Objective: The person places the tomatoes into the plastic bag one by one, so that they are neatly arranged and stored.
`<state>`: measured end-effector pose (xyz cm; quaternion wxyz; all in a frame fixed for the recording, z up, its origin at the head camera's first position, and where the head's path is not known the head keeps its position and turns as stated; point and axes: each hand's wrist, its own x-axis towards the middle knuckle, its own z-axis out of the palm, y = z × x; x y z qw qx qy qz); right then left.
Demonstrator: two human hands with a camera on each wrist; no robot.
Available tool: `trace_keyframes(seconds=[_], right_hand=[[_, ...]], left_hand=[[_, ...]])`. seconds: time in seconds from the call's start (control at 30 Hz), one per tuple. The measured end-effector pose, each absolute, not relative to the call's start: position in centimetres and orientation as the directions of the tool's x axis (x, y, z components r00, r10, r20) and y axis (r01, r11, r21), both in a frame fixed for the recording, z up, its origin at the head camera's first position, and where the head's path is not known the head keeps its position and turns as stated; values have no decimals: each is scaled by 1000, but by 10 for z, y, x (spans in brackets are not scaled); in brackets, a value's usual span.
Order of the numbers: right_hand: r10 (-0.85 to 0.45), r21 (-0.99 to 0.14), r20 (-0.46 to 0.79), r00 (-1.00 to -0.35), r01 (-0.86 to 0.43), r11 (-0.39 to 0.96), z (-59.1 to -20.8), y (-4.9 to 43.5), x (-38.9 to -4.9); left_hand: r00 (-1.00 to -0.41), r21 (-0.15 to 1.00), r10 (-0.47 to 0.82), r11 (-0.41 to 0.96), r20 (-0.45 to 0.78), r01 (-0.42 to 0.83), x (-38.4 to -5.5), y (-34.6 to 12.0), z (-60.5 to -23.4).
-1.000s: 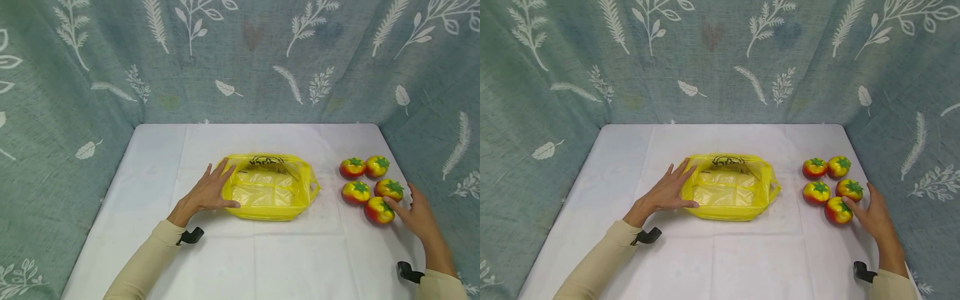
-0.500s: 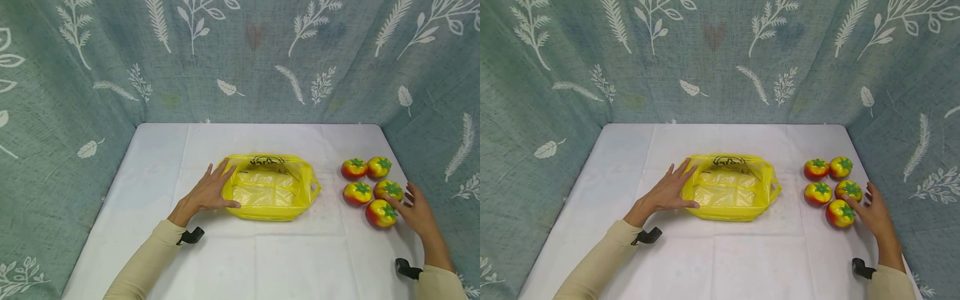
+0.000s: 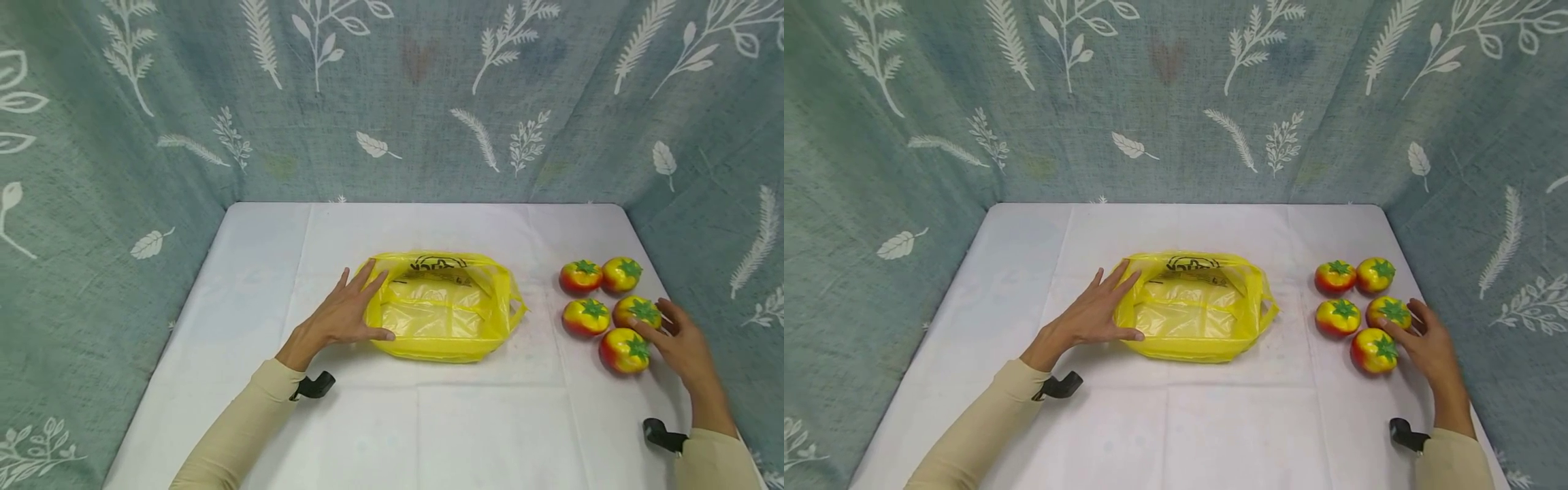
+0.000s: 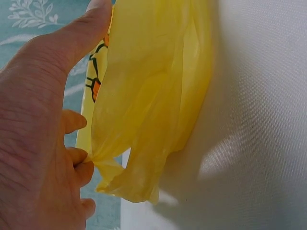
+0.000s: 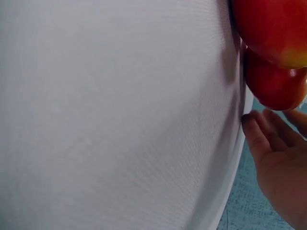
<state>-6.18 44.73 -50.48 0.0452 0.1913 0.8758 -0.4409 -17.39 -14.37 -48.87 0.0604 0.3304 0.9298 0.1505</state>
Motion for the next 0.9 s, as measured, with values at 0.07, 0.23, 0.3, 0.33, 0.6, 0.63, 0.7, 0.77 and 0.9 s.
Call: trace_keyframes(seconds=[0.07,0.23,0.3,0.33,0.6,0.63,0.7,0.77,0.9], right_hand=[[296,-754,-242,-924,371,542,-506,448,-61],[315,-732,-234,-920,380,566,-505,449,-60],[321,-729,-235,-917,385,567,-504,448,-60],[323,-726,-232,-917,385,570,-504,448,-60],[335,-722,-231,-913,392,570,-505,448,-60],[332,-723,-230,-915,389,571,-505,449,-60],[327,-722,-230,-917,385,574,-504,449,-59],[321,-723,-235,-918,385,573,-504,450,-59],[310,-724,-246,-918,387,571,-503,451,-58]], left_hand=[[-773,322,634,735,-16,596,-174,-143,-489],[-771,323,637,732,-11,600,-174,-142,-488],[-772,322,636,732,-8,600,-174,-141,-487],[-772,320,636,733,-6,601,-174,-141,-487],[-778,316,628,741,-13,593,-174,-142,-488],[-779,316,627,742,-14,591,-173,-142,-488],[-779,317,627,741,-12,592,-173,-143,-488],[-778,316,628,740,-9,593,-173,-143,-488],[-779,314,627,741,-9,593,-173,-144,-489]])
